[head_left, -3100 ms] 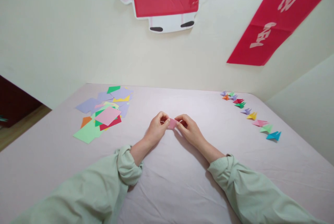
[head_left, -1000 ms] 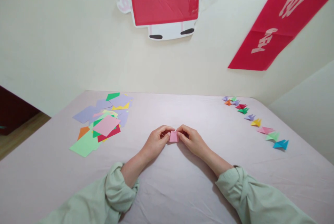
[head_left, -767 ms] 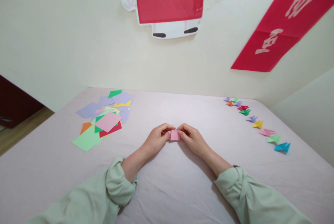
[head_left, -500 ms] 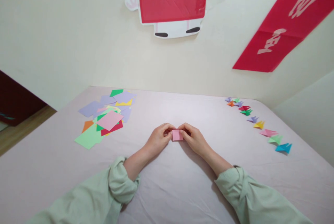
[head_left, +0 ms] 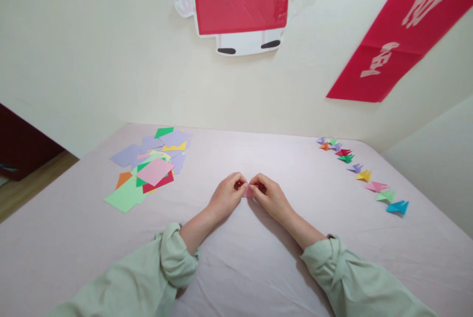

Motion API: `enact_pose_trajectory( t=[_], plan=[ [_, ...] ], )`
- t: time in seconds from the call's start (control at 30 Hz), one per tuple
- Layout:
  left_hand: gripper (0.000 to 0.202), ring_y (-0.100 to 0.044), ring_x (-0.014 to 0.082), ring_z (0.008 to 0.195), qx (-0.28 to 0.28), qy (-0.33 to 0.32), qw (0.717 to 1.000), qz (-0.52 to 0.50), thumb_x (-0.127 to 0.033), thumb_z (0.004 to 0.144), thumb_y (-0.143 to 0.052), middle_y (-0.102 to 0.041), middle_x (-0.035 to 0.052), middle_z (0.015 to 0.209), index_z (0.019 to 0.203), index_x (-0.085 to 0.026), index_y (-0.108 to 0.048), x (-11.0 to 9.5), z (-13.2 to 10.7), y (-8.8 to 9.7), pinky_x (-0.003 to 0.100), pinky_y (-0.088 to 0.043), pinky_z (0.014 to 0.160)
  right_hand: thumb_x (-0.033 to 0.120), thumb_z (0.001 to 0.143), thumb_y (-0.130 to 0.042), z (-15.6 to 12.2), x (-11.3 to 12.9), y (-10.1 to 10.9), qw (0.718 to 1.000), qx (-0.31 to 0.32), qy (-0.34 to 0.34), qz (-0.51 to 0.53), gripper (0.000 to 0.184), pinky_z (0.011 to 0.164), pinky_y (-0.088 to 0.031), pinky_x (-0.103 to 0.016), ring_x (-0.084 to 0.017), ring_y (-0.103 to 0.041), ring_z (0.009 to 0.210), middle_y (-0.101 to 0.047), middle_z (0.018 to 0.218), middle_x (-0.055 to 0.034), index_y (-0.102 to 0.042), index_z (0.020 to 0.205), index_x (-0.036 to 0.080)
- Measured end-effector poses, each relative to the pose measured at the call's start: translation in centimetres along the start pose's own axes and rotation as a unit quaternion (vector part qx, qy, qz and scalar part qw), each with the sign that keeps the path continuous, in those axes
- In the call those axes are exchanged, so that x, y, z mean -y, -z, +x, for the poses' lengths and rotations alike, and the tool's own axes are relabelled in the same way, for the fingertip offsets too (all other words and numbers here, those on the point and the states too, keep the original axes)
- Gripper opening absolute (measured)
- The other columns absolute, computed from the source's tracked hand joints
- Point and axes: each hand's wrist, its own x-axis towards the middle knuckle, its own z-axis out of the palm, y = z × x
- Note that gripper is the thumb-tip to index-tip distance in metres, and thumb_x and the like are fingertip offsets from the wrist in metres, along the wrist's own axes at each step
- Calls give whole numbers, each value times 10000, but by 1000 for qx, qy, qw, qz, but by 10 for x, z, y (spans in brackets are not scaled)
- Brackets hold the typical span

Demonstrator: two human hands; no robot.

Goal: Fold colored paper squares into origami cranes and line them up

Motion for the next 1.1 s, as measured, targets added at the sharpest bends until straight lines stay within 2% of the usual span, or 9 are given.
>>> enact_pose_trajectory(
  t=[0.17,0.33,0.6,0.83,1.1],
  plan=[
    [92,-526,127,689,-11,5,1000,-14,-209,814,-519,-578,-9,723,748,-170,-569,0,3,0,238,-411,652,228,845,-492,5,0,0,1000,-10,-3,4,108,634,-370,-255,-140,-485,658,-536,689,21,-547,758,194],
    [125,-481,94,525,-11,50,996,-75,-261,820,-517,-518,-43,621,743,-167,-546,0,5,2,212,-392,518,234,845,-477,7,-3,2,1000,-3,-17,18,118,620,-360,-250,-134,-469,641,-514,668,31,-543,756,192],
    [138,-488,90,448,-41,101,987,-119,-295,770,-567,-514,-52,543,720,-174,-523,6,22,0,192,-396,416,284,795,-515,29,-9,8,996,6,-71,47,134,540,-358,-243,-120,-472,527,-512,569,45,-513,695,194],
    [189,-513,88,438,-64,128,978,-149,-348,792,-550,-534,-40,553,734,-168,-530,11,33,2,183,-394,396,324,818,-492,34,-14,8,994,-36,-87,51,160,488,-362,-243,-104,-447,438,-495,557,59,-518,722,199],
    [237,-484,69,452,-14,125,977,-170,-313,789,-547,-542,-42,585,940,-140,-605,3,28,8,176,-396,427,375,840,-501,31,-16,10,992,-28,-80,88,205,479,-344,-241,-103,-419,431,-453,526,69,-506,735,200]
  ],
)
